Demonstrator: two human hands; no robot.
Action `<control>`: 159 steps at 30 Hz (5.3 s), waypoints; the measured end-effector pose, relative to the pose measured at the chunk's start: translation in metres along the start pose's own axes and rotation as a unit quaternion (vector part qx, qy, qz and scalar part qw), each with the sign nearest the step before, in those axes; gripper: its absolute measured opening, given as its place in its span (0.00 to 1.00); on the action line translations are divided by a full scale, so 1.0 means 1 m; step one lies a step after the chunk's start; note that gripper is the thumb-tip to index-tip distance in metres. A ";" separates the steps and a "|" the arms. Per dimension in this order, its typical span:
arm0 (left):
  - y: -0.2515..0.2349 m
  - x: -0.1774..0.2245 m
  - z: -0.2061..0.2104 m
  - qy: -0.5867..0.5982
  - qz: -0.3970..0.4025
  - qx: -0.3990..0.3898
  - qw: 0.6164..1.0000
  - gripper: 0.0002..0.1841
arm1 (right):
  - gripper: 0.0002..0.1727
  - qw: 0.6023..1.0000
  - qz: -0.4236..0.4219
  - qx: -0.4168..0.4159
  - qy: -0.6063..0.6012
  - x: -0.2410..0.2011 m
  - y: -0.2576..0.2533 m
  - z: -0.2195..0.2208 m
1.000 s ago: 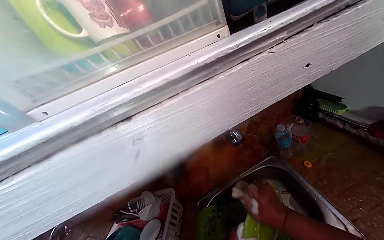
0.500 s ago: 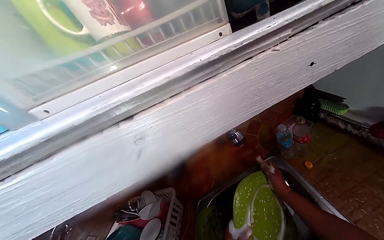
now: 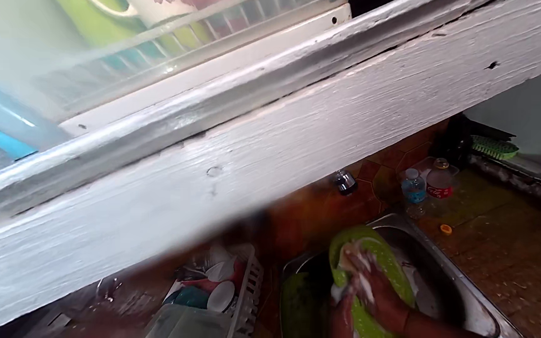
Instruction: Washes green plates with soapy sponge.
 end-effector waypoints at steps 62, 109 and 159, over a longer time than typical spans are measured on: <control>-0.063 -0.097 -0.094 -0.600 -0.246 -0.073 0.758 0.30 | 0.39 0.835 0.390 -0.324 0.211 0.224 0.076 0.017; 0.020 -0.036 -0.016 -0.362 -0.023 0.196 0.911 0.21 | 0.29 0.891 -0.023 -0.452 0.028 0.021 0.050 0.053; 0.018 -0.032 -0.060 -0.302 -0.018 0.303 0.904 0.24 | 0.42 0.847 -0.003 -0.528 0.065 0.111 0.078 0.043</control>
Point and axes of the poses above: each hand's wrist, its own y-axis away from the middle knuckle, its own z-axis out of the palm, x = y × z, the point moved 10 cm from there along -y, towards the middle knuckle, and after that the axes turned 5 degrees about y, right-handed, at the moved point
